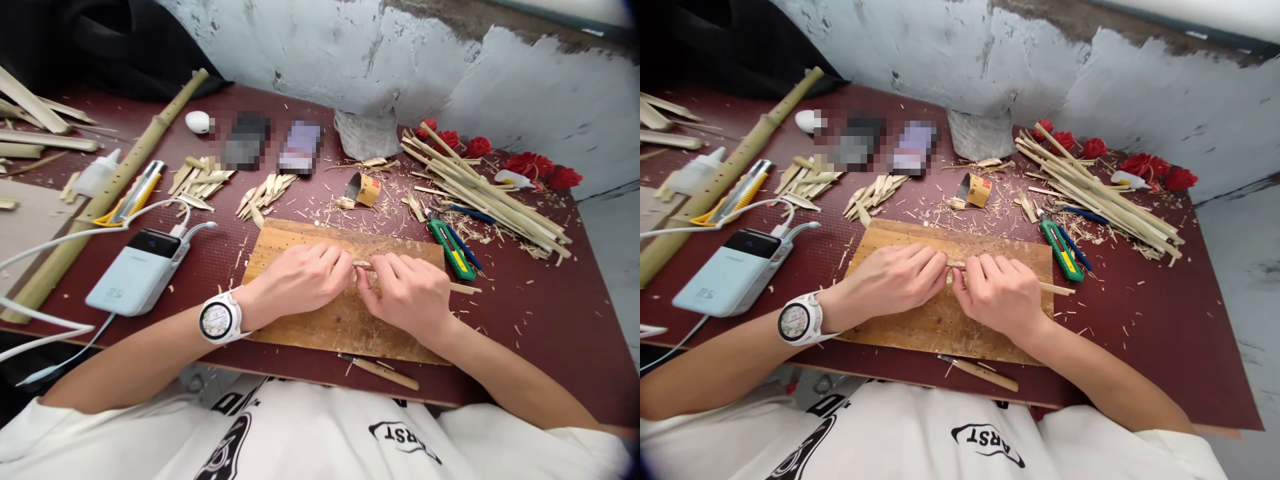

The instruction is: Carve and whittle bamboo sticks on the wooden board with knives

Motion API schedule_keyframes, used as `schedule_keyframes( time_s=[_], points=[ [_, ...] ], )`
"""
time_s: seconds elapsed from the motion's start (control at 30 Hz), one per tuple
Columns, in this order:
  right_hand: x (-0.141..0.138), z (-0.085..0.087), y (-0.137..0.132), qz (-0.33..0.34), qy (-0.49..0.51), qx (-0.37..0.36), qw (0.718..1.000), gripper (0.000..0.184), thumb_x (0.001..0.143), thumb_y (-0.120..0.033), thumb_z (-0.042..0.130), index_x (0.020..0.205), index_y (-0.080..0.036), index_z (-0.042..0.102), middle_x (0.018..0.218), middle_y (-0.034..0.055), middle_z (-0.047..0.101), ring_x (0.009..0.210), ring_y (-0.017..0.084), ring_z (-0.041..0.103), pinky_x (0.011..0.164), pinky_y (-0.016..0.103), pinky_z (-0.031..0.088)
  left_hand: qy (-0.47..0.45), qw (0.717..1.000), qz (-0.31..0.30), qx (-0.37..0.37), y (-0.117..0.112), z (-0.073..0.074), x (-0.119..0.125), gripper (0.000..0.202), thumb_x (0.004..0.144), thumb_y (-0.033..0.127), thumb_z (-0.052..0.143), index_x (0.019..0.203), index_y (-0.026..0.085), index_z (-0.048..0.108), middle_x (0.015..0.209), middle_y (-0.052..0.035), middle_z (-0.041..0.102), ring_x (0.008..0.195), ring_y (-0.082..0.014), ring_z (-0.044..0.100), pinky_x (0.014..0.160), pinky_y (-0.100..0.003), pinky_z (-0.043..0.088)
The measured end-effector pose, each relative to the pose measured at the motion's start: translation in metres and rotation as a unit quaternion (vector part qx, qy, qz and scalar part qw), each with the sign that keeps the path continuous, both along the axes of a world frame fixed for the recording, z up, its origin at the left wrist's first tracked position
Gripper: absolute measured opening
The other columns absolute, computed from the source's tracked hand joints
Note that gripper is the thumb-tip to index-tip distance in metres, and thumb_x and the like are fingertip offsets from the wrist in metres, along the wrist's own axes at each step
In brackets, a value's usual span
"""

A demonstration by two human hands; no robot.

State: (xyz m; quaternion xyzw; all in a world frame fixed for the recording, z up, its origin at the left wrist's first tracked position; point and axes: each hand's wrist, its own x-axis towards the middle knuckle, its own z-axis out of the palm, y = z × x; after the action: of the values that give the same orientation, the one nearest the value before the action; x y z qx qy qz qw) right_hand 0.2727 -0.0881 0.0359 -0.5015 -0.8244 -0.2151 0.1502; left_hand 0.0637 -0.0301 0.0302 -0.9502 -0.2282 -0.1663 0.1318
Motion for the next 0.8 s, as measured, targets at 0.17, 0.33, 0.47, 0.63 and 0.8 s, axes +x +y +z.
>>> schedule_keyframes(
  time_s=[0.17, 0.33, 0.47, 0.63, 0.8],
  points=[
    [0.001, -0.001, 0.000, -0.004, 0.008, 0.000, 1.000, 0.032, 0.100, -0.037, 0.058, 0.074, -0.020, 0.061, 0.062, 0.0004, 0.059, 0.060, 0.016, 0.050, 0.060, 0.033, 0.030, 0.024, 0.998, -0.014, -0.054, 0.003, 0.001, 0.000, 0.020, 0.104, 0.020, 0.045, 0.085, 0.019, 0.051, 0.074, -0.0023, 0.059, 0.064, -0.0199, 0.061, 0.051, -0.033, 0.035],
    [0.005, -0.004, 0.004, 0.056, -0.006, -0.051, 0.997, 0.026, 0.105, -0.027, 0.055, 0.120, -0.011, 0.068, 0.084, 0.0031, 0.072, 0.071, 0.016, 0.059, 0.065, 0.031, 0.035, 0.054, 0.998, -0.013, -0.027, 0.002, 0.001, -0.002, 0.017, 0.104, 0.014, 0.042, 0.091, 0.018, 0.051, 0.074, -0.0023, 0.057, 0.063, -0.0196, 0.060, 0.049, -0.031, 0.032],
    [0.010, -0.005, 0.007, 0.072, -0.001, -0.077, 0.994, 0.022, 0.108, -0.027, 0.053, 0.116, -0.012, 0.067, 0.083, 0.0031, 0.071, 0.074, 0.017, 0.060, 0.068, 0.031, 0.037, 0.052, 0.997, -0.019, -0.046, 0.006, 0.002, -0.005, 0.021, 0.107, 0.014, 0.036, 0.092, 0.017, 0.050, 0.077, -0.0024, 0.058, 0.064, -0.0188, 0.062, 0.048, -0.030, 0.031],
    [0.014, -0.005, 0.007, 0.070, 0.037, -0.128, 0.989, 0.023, 0.110, -0.032, 0.050, 0.112, -0.014, 0.066, 0.090, 0.0037, 0.073, 0.076, 0.016, 0.063, 0.066, 0.032, 0.036, 0.035, 0.998, -0.034, -0.048, 0.010, 0.001, -0.011, 0.025, 0.111, 0.023, 0.037, 0.089, 0.019, 0.048, 0.074, -0.0009, 0.058, 0.063, -0.0184, 0.061, 0.049, -0.031, 0.028],
    [0.015, -0.003, 0.004, 0.088, 0.068, -0.195, 0.974, 0.026, 0.111, -0.032, 0.045, 0.112, -0.015, 0.064, 0.094, 0.0052, 0.074, 0.083, 0.018, 0.067, 0.068, 0.032, 0.039, 0.036, 0.998, -0.029, -0.042, 0.010, 0.000, -0.015, 0.022, 0.108, 0.023, 0.046, 0.087, 0.019, 0.049, 0.072, -0.0002, 0.056, 0.062, -0.0191, 0.060, 0.048, -0.031, 0.028]
  ],
)
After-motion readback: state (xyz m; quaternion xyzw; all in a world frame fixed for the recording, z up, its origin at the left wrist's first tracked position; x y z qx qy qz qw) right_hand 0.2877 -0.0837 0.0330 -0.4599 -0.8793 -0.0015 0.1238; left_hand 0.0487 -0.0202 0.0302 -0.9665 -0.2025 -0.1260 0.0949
